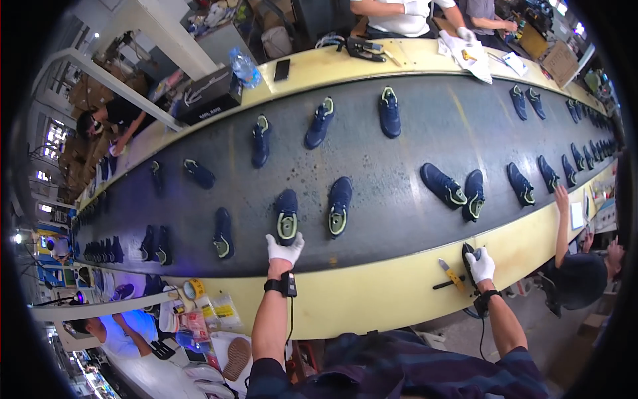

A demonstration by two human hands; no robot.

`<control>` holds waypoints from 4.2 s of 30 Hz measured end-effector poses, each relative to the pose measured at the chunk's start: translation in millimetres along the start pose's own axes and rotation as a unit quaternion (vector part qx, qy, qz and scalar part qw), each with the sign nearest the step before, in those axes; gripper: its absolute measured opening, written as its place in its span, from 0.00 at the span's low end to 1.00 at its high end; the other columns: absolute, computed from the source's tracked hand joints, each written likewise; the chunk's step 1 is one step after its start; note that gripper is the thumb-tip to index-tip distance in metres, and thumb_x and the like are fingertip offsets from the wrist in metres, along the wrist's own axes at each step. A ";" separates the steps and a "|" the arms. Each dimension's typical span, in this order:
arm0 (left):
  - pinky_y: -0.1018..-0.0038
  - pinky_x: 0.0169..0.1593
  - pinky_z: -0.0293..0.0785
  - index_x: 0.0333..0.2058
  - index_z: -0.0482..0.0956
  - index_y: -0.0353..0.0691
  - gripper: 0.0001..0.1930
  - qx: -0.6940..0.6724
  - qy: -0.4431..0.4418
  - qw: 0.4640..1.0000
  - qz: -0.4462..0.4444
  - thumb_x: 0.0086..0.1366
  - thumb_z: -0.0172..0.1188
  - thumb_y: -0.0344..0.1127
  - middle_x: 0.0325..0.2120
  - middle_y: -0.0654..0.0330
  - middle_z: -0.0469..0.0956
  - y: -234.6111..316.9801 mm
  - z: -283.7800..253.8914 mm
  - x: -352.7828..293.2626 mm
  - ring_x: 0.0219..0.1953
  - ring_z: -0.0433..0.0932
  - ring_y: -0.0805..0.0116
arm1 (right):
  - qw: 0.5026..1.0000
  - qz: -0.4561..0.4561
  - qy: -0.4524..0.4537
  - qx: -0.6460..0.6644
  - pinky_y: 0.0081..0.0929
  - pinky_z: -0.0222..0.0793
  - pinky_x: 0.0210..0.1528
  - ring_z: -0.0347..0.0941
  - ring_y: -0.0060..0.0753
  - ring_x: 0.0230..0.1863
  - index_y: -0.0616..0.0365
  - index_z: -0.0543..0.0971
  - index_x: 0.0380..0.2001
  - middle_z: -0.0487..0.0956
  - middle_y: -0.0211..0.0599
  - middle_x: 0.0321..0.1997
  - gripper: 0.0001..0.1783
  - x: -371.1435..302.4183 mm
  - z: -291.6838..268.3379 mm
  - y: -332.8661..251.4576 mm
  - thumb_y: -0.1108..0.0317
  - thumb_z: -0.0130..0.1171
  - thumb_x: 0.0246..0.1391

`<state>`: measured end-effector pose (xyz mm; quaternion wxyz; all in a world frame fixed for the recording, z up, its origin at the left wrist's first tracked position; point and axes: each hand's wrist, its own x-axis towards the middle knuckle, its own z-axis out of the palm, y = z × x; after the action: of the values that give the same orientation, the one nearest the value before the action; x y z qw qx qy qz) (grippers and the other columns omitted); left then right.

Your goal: The worker is assembling shoes on a conveyor belt, applying glue and attaching soles.

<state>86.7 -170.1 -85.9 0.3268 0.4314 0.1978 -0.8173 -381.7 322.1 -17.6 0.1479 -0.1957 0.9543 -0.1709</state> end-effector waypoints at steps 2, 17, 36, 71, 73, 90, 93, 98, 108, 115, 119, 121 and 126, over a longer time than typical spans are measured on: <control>0.41 0.64 0.71 0.68 0.59 0.33 0.55 -0.040 -0.009 0.998 0.046 0.63 0.50 0.81 0.64 0.41 0.68 -7.8 -9.3 7.2 0.64 0.70 0.39 | 1.000 0.008 -0.001 -0.015 0.47 0.75 0.40 0.80 0.59 0.35 0.57 0.77 0.37 0.83 0.49 0.30 0.19 1.5 -3.6 5.2 0.53 0.71 0.57; 0.55 0.65 0.71 0.69 0.65 0.39 0.44 0.865 0.107 0.320 0.370 0.59 0.72 0.51 0.60 0.38 0.74 -193.9 66.9 76.0 0.62 0.74 0.41 | 0.999 -0.010 0.036 -0.014 0.42 0.76 0.37 0.80 0.53 0.31 0.56 0.77 0.37 0.81 0.46 0.28 0.19 2.5 -11.8 3.2 0.56 0.74 0.55; 0.51 0.54 0.74 0.65 0.68 0.41 0.41 0.931 -0.111 0.206 0.281 0.55 0.78 0.43 0.47 0.39 0.79 -310.7 -82.6 -90.8 0.49 0.78 0.37 | 0.995 0.087 0.021 0.043 0.48 0.76 0.50 0.82 0.63 0.47 0.64 0.82 0.42 0.85 0.59 0.42 0.30 44.0 -42.1 42.3 0.42 0.59 0.64; 0.56 0.53 0.77 0.53 0.80 0.44 0.24 0.944 -0.129 0.255 0.166 0.69 0.58 0.56 0.49 0.48 0.85 -285.4 -195.5 23.4 0.53 0.82 0.46 | 0.777 -0.490 -0.232 -0.319 0.57 0.75 0.17 0.85 0.46 0.31 0.48 0.86 0.41 0.86 0.37 0.32 0.13 -141.6 106.7 -185.2 0.58 0.59 0.57; 0.55 0.51 0.78 0.53 0.80 0.44 0.23 0.954 -0.139 0.206 0.165 0.69 0.58 0.55 0.48 0.47 0.85 -302.7 -184.5 19.9 0.53 0.82 0.45 | 0.818 -0.427 -0.241 -0.300 0.57 0.76 0.19 0.85 0.49 0.30 0.49 0.86 0.41 0.86 0.40 0.31 0.13 -132.8 109.5 -172.1 0.59 0.58 0.58; 0.46 0.49 0.78 0.57 0.72 0.40 0.25 0.954 -0.077 0.196 0.213 0.68 0.59 0.50 0.44 0.42 0.85 -339.4 -115.0 -73.0 0.48 0.83 0.36 | 0.941 -0.304 -0.138 0.047 0.54 0.77 0.31 0.83 0.62 0.31 0.56 0.73 0.44 0.82 0.53 0.29 0.10 -166.1 74.8 -118.3 0.64 0.51 0.65; 0.47 0.50 0.78 0.54 0.73 0.38 0.25 0.952 -0.104 0.187 0.217 0.67 0.59 0.51 0.43 0.41 0.85 -344.3 -118.0 -66.7 0.48 0.83 0.36 | 0.940 -0.297 -0.161 0.042 0.55 0.77 0.32 0.82 0.63 0.32 0.56 0.73 0.45 0.82 0.52 0.29 0.10 -153.8 84.3 -108.4 0.63 0.52 0.64; 0.49 0.49 0.79 0.51 0.74 0.37 0.26 0.961 -0.049 0.193 0.192 0.66 0.61 0.53 0.44 0.42 0.85 -349.3 -109.1 -82.0 0.49 0.83 0.37 | 0.913 -0.349 -0.206 -0.040 0.54 0.77 0.31 0.83 0.60 0.34 0.56 0.77 0.44 0.83 0.53 0.32 0.13 -135.5 73.2 -118.9 0.62 0.57 0.59; 0.48 0.50 0.79 0.52 0.73 0.37 0.27 0.962 -0.065 0.204 0.167 0.69 0.58 0.56 0.48 0.41 0.83 -354.6 -99.4 -88.0 0.50 0.82 0.36 | 0.908 -0.328 -0.253 -0.067 0.51 0.78 0.35 0.84 0.59 0.37 0.59 0.78 0.44 0.84 0.53 0.34 0.14 -115.3 71.7 -128.4 0.62 0.58 0.60; 0.48 0.50 0.79 0.53 0.71 0.39 0.28 0.961 -0.057 0.210 0.173 0.68 0.57 0.58 0.47 0.42 0.83 -352.5 -102.5 -85.0 0.49 0.83 0.37 | 0.892 -0.356 -0.268 -0.069 0.51 0.77 0.33 0.84 0.59 0.35 0.59 0.77 0.41 0.84 0.49 0.30 0.13 -115.9 54.5 -137.2 0.64 0.61 0.56; 0.48 0.49 0.80 0.53 0.72 0.39 0.29 0.965 -0.049 0.201 0.164 0.68 0.58 0.60 0.45 0.42 0.84 -350.5 -102.6 -81.6 0.47 0.84 0.37 | 0.882 -0.388 -0.253 -0.086 0.51 0.77 0.32 0.85 0.59 0.34 0.59 0.76 0.41 0.84 0.50 0.29 0.13 -117.4 52.1 -137.5 0.65 0.62 0.55; 0.48 0.48 0.80 0.53 0.72 0.39 0.29 0.965 -0.050 0.193 0.169 0.68 0.58 0.60 0.45 0.42 0.84 -351.9 -102.3 -82.6 0.47 0.84 0.37 | 0.877 -0.404 -0.243 -0.088 0.51 0.77 0.32 0.85 0.59 0.34 0.59 0.76 0.41 0.84 0.50 0.28 0.14 -117.3 52.8 -138.2 0.65 0.62 0.54; 0.49 0.47 0.81 0.52 0.73 0.37 0.30 0.961 -0.066 0.186 0.194 0.68 0.58 0.60 0.45 0.41 0.84 -353.1 -102.3 -86.0 0.46 0.84 0.37 | 0.877 -0.392 -0.251 -0.122 0.50 0.78 0.33 0.85 0.58 0.35 0.60 0.78 0.40 0.85 0.50 0.29 0.13 -114.7 54.4 -142.2 0.66 0.62 0.53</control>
<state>-67.5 173.2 -55.8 -0.1820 0.3786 -0.8541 -0.3068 -215.8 233.1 12.9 0.2778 -0.6068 0.7435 -0.0422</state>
